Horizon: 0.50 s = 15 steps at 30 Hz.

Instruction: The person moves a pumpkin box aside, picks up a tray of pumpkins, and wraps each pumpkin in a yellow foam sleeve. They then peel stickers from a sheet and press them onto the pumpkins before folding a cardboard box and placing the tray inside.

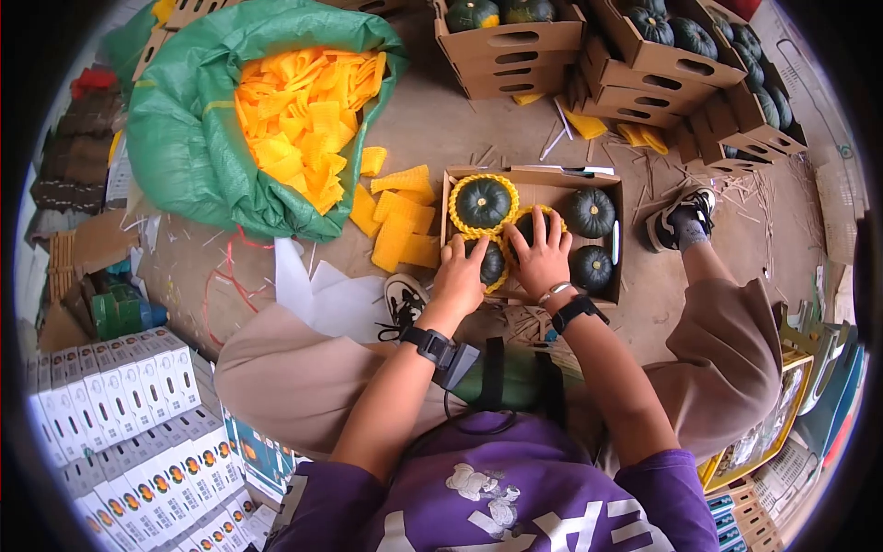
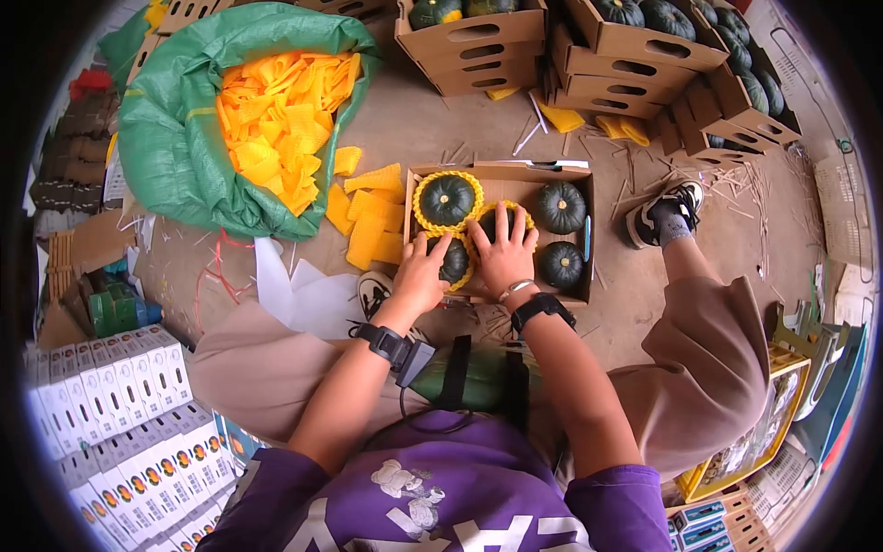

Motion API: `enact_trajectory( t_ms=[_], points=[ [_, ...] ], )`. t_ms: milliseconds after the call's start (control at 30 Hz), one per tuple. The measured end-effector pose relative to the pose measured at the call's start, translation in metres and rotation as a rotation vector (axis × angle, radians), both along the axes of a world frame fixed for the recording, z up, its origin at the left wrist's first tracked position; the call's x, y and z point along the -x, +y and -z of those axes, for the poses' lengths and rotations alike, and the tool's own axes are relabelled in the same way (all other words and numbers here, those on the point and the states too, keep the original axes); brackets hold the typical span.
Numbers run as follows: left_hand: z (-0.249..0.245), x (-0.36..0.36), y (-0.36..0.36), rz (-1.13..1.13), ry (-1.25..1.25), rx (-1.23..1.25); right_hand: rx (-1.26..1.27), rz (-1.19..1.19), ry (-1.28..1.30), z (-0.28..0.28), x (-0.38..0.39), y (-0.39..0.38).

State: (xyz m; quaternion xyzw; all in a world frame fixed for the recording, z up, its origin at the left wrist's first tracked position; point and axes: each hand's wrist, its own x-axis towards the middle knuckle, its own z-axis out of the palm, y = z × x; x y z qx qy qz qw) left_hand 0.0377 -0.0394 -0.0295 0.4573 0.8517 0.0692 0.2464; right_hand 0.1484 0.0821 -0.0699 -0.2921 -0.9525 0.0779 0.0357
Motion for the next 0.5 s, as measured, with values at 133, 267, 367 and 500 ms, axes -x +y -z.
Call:
enact_trajectory(
  t_ms=[133, 267, 367, 500],
  points=[
    [-0.03, 0.04, 0.004, -0.226, -0.316, -0.096, 0.125, 0.005, 0.008, -0.017, -0.001, -0.005],
    [0.052, 0.141, -0.034, -0.709, 0.126, -0.393, 0.21, -0.002, 0.031, -0.059, -0.001, -0.025],
    [0.118, 0.156, -0.065, -0.523, 0.34, -0.144, 0.555, -0.116, 0.058, -0.098, -0.014, -0.037],
    [0.099, 0.158, -0.057, -0.449, 0.26, -0.024, 0.771, -0.094, 0.01, -0.116, -0.042, -0.046]
  ],
)
